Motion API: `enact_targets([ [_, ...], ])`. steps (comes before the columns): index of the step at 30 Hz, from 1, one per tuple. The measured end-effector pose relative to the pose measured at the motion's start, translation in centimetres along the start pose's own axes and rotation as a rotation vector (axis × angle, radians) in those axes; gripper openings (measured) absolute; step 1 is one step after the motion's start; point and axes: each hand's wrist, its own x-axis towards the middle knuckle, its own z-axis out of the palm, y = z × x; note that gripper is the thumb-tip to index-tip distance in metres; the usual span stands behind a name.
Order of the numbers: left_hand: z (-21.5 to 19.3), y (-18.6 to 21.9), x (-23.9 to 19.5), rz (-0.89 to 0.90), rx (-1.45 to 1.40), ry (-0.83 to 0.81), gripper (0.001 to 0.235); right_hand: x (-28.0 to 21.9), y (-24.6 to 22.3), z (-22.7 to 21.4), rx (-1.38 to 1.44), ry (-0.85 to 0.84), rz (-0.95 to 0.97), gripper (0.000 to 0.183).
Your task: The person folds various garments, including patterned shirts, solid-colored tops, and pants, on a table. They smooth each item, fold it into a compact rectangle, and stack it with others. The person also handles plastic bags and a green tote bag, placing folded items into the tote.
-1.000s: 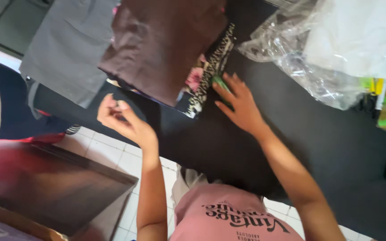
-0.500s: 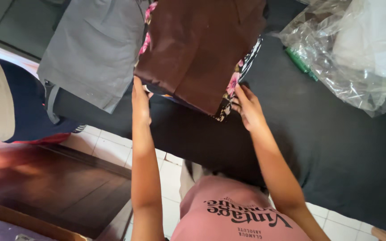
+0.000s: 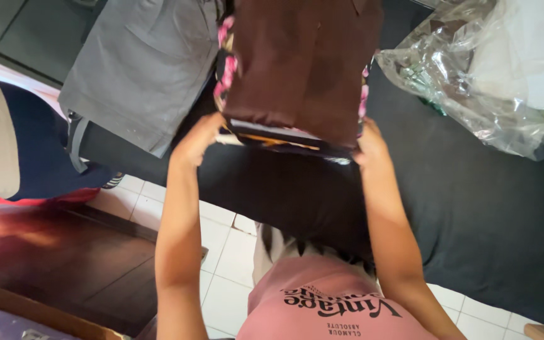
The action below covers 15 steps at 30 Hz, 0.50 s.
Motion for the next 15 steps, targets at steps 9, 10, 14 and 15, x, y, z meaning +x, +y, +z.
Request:
enact_targets([
  [9,2.2,0.2,-0.8,-0.034,-0.187,0.012,0.084,-1.5,-3.8,-2.2,-0.108,-0.118,-0.006,0.055],
  [10,2.4,0.9,-0.3,-0.028,-0.316,0.032,0.089,-2.4,-4.8,-1.1,-0.079,-0.021,0.046,0.06],
  [14,4.6,4.3,1.5,0.014,-0.43,0.006,0.099,-2.7,-5.9,0.1,-0.039,0.054,0.131,0.079],
  [15,4.9,5.0,1.8,0.025,-0.376,0.022,0.099,-1.5,-5.2,-0.3,-0.043,-0.032,0.102,0.076],
])
